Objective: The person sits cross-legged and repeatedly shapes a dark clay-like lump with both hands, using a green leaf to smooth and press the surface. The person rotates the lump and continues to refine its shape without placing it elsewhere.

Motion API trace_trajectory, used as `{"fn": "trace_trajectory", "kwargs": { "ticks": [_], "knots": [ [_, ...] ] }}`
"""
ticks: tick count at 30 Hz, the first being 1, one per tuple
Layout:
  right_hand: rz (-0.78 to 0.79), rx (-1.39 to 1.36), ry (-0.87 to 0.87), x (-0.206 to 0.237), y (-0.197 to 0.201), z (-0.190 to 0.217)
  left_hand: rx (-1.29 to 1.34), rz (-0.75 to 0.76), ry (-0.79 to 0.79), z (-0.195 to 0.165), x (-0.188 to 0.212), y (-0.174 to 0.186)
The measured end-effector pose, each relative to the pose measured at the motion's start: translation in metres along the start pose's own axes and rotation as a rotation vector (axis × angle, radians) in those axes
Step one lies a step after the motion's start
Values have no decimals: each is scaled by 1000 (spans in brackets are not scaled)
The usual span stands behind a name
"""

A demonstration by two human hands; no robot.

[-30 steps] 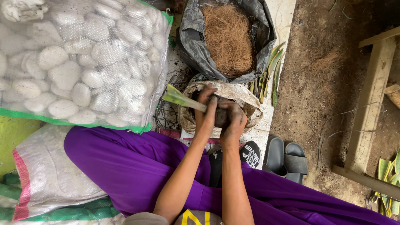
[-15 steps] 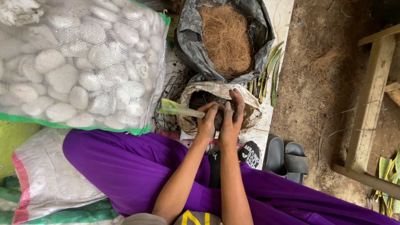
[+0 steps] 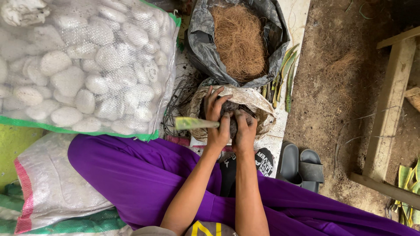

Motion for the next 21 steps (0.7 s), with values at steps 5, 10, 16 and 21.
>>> {"fn": "trace_trajectory", "kwargs": {
  "ticks": [5,10,16,21],
  "knots": [
    [75,146,381,9,-10,21,422,82,458,26,1,-11],
    [-165,-10,152,5,-9,6,905,164,790,31,12,-19],
    [-78,331,586,6,-14,11,875,26,644,45,29,-28],
    [-67,128,353,0,-11,10,717,54,520,46,31,-26]
  ]
}}
Point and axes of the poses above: each hand's wrist, its own x-axis away from the middle knuckle, its own y-axis out of the back of the hand, z = x × y, the point moved 3 cm from there along -x, towards the middle knuckle, and after that the axes turned 2 degrees about -z, right-handed, at the moved point
